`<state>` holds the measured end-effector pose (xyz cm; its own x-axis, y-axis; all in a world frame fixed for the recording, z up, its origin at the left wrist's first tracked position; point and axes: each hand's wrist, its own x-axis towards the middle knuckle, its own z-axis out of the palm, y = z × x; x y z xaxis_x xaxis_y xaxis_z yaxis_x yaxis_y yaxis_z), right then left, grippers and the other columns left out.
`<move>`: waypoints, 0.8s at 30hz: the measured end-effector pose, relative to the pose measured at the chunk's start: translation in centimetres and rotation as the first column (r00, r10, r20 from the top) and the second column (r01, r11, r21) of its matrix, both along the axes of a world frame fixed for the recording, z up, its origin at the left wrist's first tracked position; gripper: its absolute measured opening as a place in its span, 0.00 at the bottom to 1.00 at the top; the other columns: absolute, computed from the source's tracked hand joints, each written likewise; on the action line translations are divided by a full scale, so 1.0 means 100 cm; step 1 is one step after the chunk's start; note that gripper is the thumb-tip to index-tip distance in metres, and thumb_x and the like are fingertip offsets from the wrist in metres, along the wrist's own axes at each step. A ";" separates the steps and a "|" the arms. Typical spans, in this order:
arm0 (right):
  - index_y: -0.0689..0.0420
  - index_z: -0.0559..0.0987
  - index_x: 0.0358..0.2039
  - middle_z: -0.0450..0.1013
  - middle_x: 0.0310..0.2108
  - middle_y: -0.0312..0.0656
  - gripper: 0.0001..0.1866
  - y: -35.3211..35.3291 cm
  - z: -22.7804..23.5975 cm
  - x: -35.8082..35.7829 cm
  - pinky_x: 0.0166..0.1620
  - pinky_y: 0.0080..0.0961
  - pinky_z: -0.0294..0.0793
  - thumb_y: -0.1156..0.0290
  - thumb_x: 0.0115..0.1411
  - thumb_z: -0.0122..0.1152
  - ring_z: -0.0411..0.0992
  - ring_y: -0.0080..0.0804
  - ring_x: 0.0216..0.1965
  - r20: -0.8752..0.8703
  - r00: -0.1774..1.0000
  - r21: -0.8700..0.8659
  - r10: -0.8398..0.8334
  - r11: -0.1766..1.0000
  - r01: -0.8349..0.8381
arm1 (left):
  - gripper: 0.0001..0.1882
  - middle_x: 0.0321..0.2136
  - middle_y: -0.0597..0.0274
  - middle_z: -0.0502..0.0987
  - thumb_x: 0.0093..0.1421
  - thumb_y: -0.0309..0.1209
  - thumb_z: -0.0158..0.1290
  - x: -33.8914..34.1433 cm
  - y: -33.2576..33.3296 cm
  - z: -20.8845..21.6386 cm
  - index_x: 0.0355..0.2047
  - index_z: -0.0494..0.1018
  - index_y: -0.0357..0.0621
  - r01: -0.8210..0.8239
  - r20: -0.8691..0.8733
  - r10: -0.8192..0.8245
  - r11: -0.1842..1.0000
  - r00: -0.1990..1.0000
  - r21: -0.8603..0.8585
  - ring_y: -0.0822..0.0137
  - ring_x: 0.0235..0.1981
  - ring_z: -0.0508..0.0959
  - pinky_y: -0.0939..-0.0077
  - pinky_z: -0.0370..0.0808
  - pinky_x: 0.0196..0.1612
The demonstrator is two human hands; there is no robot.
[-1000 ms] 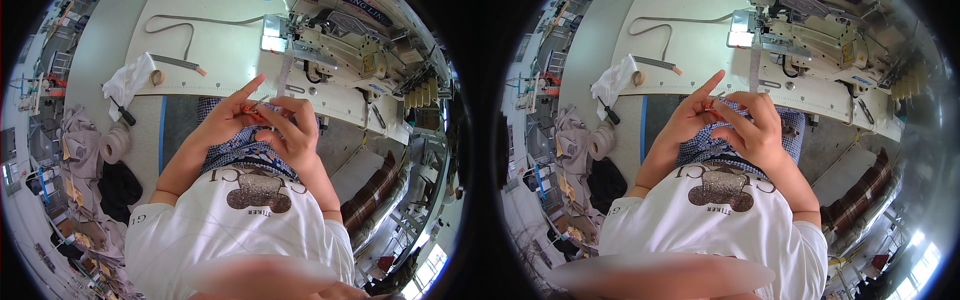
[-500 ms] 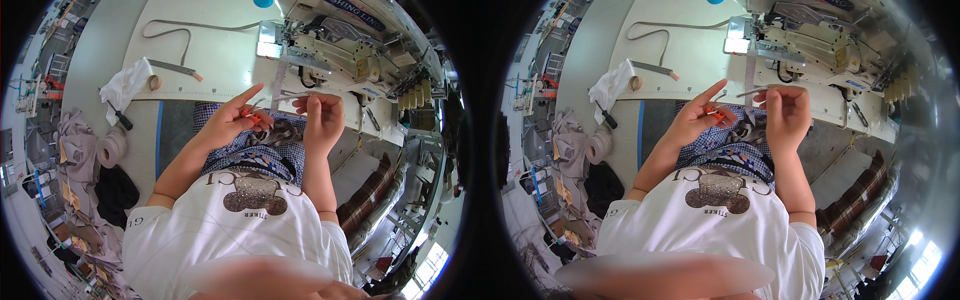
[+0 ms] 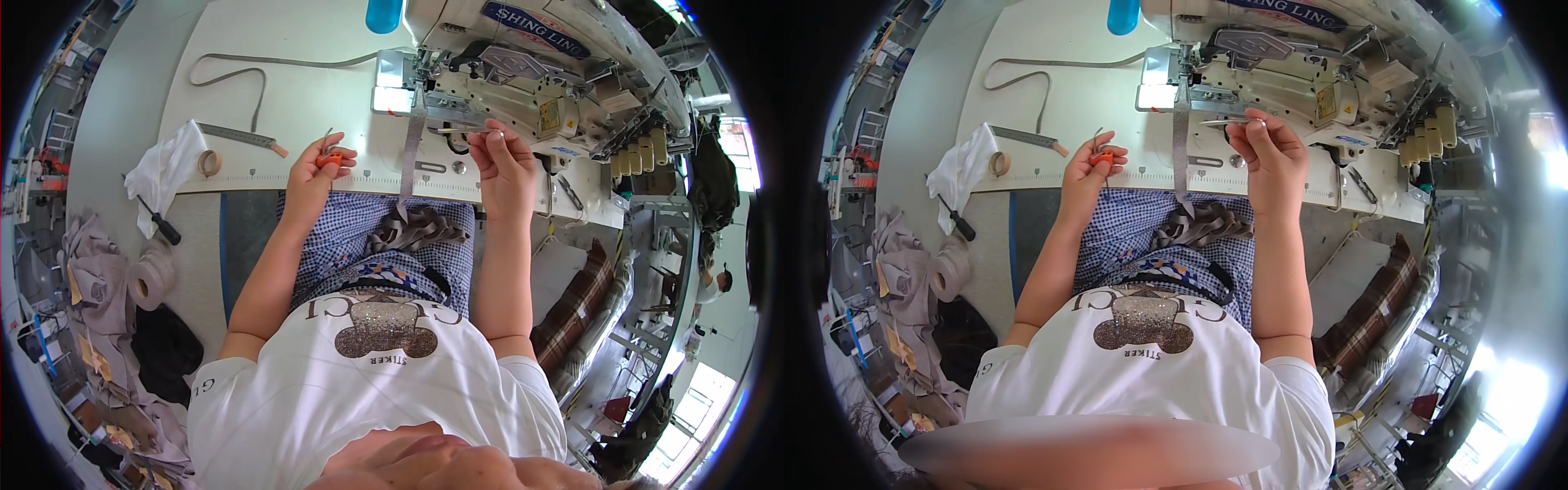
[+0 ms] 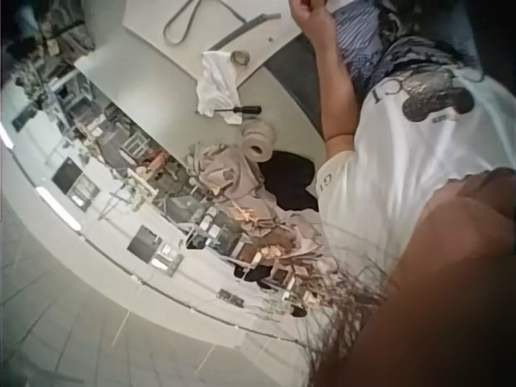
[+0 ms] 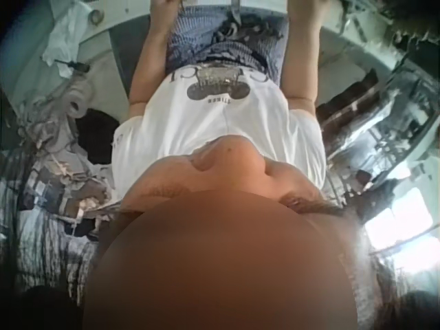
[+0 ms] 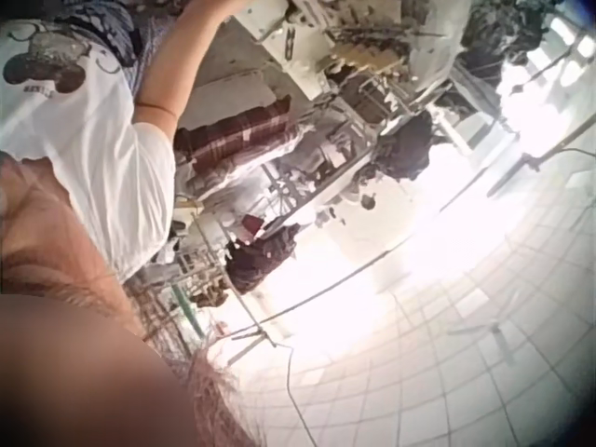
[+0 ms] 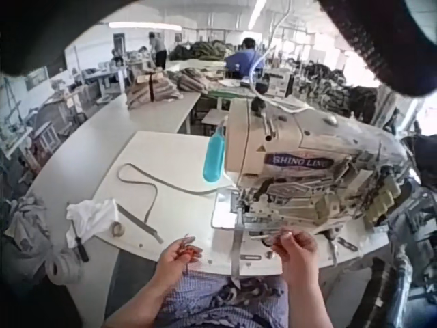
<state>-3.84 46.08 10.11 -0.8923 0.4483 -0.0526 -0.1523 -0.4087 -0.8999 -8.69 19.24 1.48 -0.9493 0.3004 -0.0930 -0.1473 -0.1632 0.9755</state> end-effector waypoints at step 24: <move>0.54 0.85 0.36 0.76 0.29 0.35 0.08 0.036 0.024 -0.037 0.34 0.25 0.69 0.77 0.56 0.65 0.71 0.24 0.29 -0.207 0.978 0.952 0.009 -0.227 0.204 | 0.20 0.48 0.51 0.77 0.69 0.21 0.41 -0.012 -0.005 -0.014 0.60 0.65 0.32 0.003 -0.054 -0.003 1.000 0.999 -0.005 0.68 0.46 0.79 0.76 0.76 0.53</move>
<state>-7.55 49.66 12.49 -0.7795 -0.0587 0.6237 -0.1977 0.9678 -0.1560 -9.94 18.75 0.09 -0.9520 0.3031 -0.0429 -0.0946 -0.1581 0.9829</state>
